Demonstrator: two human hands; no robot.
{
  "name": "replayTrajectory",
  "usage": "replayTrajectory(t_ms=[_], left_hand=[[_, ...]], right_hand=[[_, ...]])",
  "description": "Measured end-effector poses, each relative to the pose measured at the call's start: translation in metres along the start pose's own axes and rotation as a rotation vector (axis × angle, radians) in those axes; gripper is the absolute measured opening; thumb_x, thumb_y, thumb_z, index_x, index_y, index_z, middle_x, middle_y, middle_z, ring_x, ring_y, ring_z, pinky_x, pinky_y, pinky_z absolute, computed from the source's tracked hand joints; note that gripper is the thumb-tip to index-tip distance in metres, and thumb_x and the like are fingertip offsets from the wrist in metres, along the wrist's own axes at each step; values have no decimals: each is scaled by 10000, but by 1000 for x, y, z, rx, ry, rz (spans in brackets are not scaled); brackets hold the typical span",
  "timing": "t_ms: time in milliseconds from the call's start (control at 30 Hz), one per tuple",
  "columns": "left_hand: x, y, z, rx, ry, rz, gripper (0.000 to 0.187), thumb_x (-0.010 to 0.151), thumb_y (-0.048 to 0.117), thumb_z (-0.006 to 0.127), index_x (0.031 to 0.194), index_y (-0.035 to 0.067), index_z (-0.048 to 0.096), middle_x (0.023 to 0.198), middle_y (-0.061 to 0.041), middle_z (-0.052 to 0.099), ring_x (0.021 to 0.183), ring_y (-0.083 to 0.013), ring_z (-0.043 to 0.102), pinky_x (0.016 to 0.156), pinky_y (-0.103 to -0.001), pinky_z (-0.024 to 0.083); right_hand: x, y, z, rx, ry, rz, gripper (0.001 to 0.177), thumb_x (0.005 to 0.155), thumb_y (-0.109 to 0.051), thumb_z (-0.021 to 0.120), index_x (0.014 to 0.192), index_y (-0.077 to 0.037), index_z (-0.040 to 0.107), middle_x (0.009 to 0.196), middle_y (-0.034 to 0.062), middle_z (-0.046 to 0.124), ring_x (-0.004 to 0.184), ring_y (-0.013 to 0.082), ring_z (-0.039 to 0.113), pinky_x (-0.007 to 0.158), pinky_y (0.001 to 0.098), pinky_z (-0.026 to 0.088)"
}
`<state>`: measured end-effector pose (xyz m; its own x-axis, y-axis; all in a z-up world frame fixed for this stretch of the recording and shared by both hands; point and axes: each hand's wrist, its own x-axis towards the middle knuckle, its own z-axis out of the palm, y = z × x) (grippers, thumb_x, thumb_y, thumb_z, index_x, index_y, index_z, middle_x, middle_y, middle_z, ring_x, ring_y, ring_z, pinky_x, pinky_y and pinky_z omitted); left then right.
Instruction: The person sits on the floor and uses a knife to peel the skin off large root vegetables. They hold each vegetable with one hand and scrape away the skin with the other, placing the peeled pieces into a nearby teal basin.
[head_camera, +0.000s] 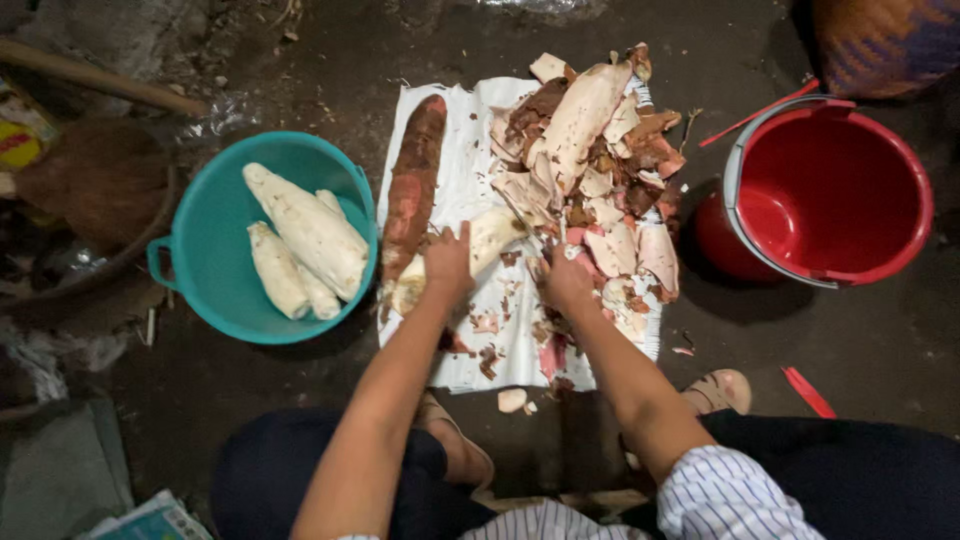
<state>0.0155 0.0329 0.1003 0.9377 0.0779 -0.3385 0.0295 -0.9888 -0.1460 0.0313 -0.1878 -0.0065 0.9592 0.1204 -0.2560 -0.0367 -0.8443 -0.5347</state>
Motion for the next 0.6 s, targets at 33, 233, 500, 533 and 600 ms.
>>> replayTrajectory(t_ms=[33,233,500,533,600], left_hand=[[4,1,-4,17,-12,18,1156,642,392,906,1591,166,285,1322,-169,559,1225,-395,569,946,-545,540],[2,2,2,19,17,10,1175,595,411,944,1544,161,299,1331,-158,546,1260,-403,532,969,-593,508],[-6,0,3,-2,34,-8,1157,593,406,944,1522,166,297,1319,-153,535,1249,-444,510,881,-600,542],[-7,-1,3,0,44,-6,1151,587,411,946,1510,168,303,1322,-151,531,1259,-450,500,879,-596,540],[-7,-5,6,32,113,13,1080,643,366,909,1521,179,310,1299,-151,546,1193,-415,537,869,-608,541]], right_hand=[[2,11,15,12,16,40,618,981,-483,488,1427,-55,486,967,282,719,887,483,697,775,579,508],[61,14,48,530,-51,83,576,1042,-526,416,1140,-21,676,1053,263,725,1011,452,667,870,492,506],[25,-36,-59,189,429,-150,524,1065,-488,486,1244,-2,568,1062,300,715,985,521,651,850,586,505],[20,-36,-58,128,292,-128,521,1044,-497,479,1286,-43,561,1060,299,713,974,519,656,853,591,505],[17,-16,-46,3,24,-85,544,1003,-515,465,1372,-124,546,1056,297,707,953,517,665,858,599,505]])
